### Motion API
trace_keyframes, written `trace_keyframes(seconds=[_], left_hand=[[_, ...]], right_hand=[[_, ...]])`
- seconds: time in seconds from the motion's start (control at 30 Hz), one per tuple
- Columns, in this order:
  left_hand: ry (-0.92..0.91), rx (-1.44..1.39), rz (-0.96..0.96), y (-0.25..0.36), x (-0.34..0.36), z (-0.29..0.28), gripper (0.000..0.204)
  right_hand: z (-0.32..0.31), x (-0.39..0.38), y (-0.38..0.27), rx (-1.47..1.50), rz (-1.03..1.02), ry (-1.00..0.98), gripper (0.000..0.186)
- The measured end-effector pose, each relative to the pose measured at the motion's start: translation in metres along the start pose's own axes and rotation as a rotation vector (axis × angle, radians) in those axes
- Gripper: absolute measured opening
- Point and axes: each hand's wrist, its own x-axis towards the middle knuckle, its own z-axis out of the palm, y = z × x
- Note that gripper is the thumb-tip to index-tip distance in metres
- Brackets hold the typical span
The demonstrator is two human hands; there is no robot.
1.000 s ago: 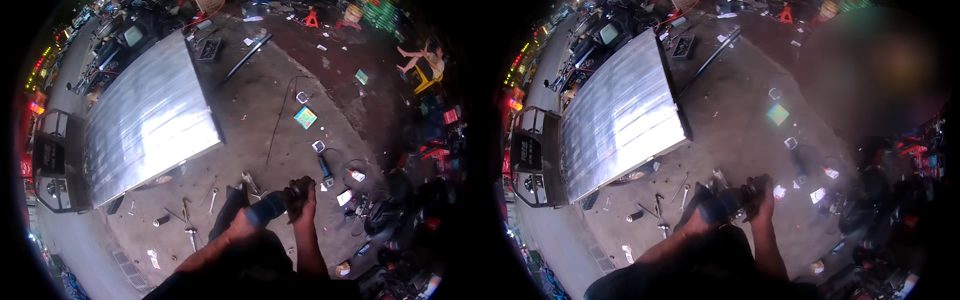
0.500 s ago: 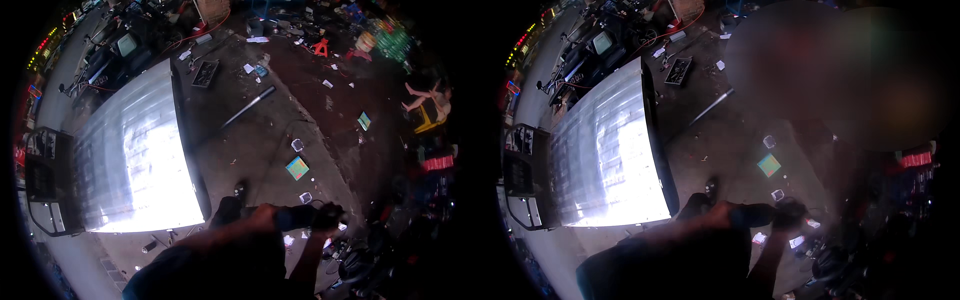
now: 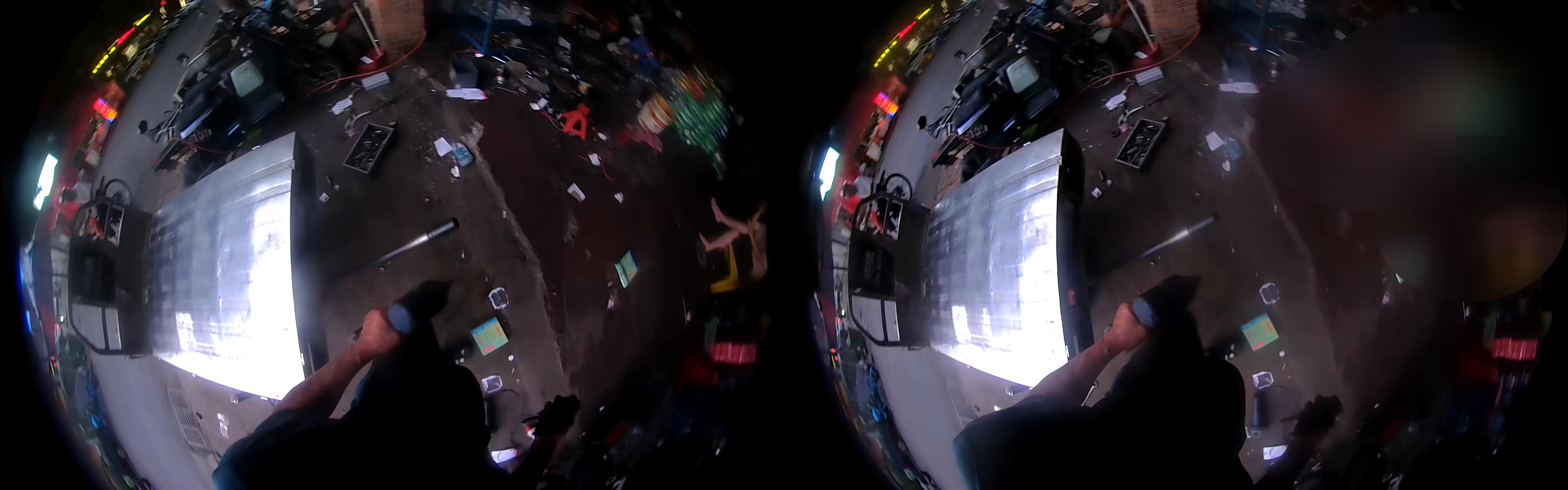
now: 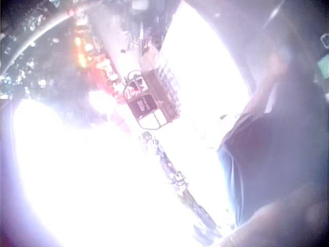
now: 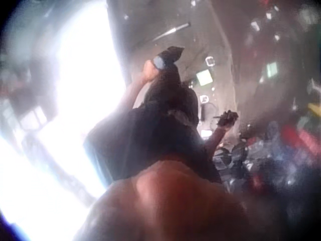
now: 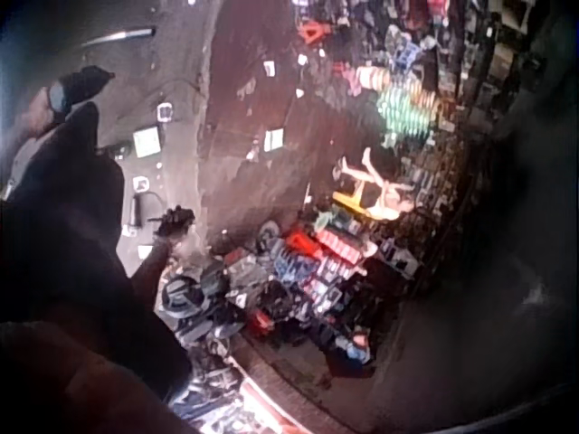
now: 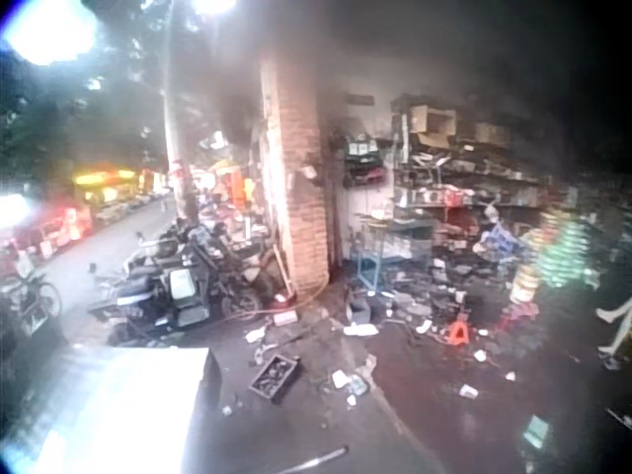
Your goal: The person gathers tools, a spray can, and a brake hub assembly around a repair shop. The person then walks down the street carrying the metal part to another outdoor workstation, where they handle tools and pick up a vehicle mudguard.
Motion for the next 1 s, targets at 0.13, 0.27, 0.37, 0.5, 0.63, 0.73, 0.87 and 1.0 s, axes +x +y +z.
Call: trace_keyframes(seconds=[0.13, 0.27, 0.37, 0.5, 0.63, 0.73, 0.87, 1.0], left_hand=[[0.228, 0.049, 0.074, -0.056, 0.037, 0.007, 0.024], [0.183, 0.15, -0.093, 0.007, 0.058, -0.012, 0.026], [0.186, 0.106, -0.228, 0.024, 0.072, -0.012, 0.022], [0.179, -0.037, -0.272, 0.062, 0.094, -0.01, 0.032], [0.18, -0.186, -0.249, 0.108, 0.141, -0.006, 0.036], [0.169, -0.186, -0.356, 0.149, 0.166, -0.001, 0.038], [0.187, -0.142, -0.573, 0.193, 0.19, 0.021, 0.038], [0.318, -0.227, -0.654, 0.213, 0.198, 0.042, 0.037]], right_hand=[[0.144, 0.124, 0.037, -0.163, 0.228, -0.041, 0.024], [0.156, 0.256, 0.034, -0.115, 0.468, -0.302, 0.029], [0.201, 0.318, 0.03, 0.045, 0.648, -0.334, 0.028], [0.234, 0.402, 0.019, -0.05, 0.741, -0.23, 0.033], [0.238, 0.47, 0.005, -0.044, 0.694, -0.266, 0.036], [0.212, 0.565, -0.003, 0.152, 1.042, -0.319, 0.04], [0.237, 0.662, 0.003, -0.093, 1.037, -0.204, 0.039], [0.288, 0.724, 0.015, -0.523, 0.954, -0.136, 0.039]])
